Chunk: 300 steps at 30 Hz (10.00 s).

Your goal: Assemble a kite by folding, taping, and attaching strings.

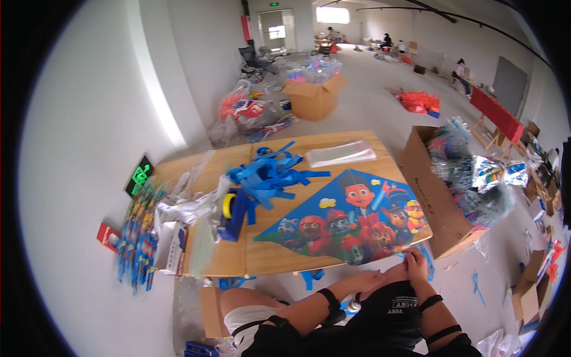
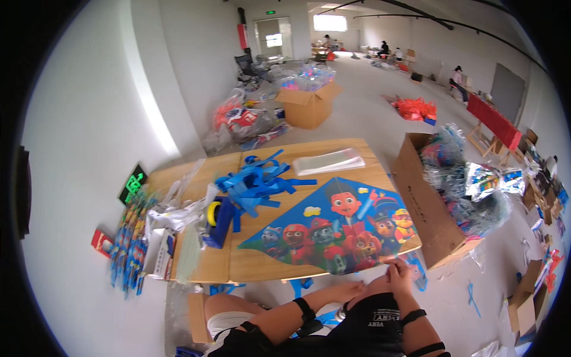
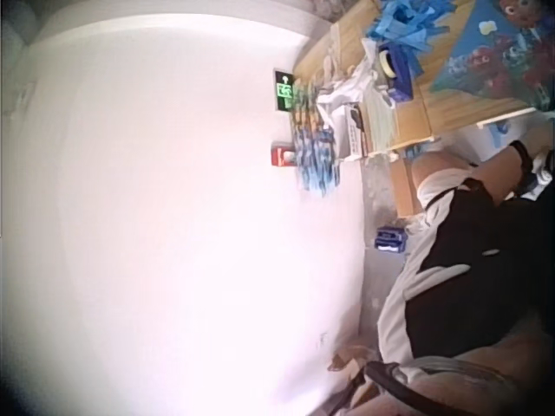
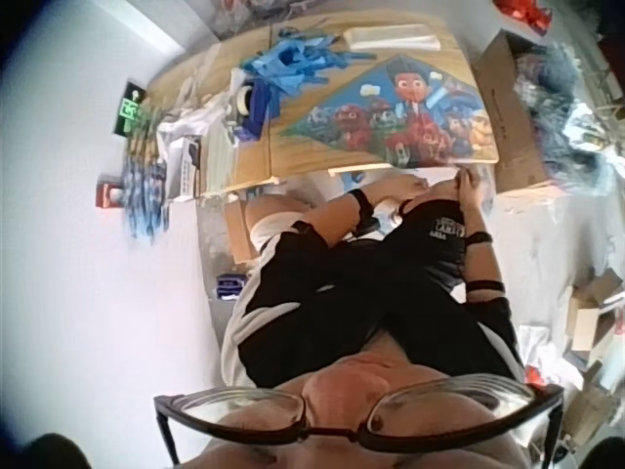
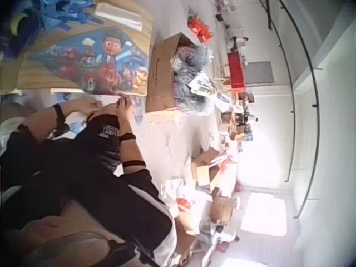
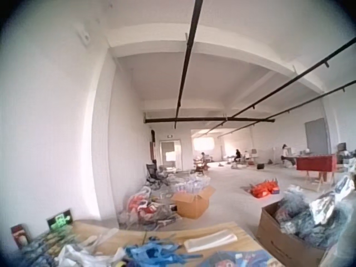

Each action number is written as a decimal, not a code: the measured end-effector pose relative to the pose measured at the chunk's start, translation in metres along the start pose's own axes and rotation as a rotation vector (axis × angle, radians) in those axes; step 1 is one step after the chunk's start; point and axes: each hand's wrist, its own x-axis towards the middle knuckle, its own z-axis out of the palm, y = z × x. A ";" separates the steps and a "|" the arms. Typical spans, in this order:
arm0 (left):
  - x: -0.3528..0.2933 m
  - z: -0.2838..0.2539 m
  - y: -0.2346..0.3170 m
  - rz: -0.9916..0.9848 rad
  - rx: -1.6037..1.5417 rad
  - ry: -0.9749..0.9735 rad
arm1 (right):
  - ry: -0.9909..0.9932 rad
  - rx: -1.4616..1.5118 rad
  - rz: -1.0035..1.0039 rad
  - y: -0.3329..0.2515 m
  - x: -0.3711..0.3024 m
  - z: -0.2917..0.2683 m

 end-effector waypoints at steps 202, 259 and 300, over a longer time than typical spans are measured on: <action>0.100 -0.060 0.005 0.131 0.356 0.725 | -0.092 0.050 0.536 0.043 0.038 0.051; 0.026 -0.013 -0.002 0.110 0.938 0.607 | 0.172 0.395 0.479 0.093 0.034 0.037; -0.574 0.255 -0.351 -0.933 -0.590 2.119 | -1.200 -0.952 0.127 0.085 -0.017 0.139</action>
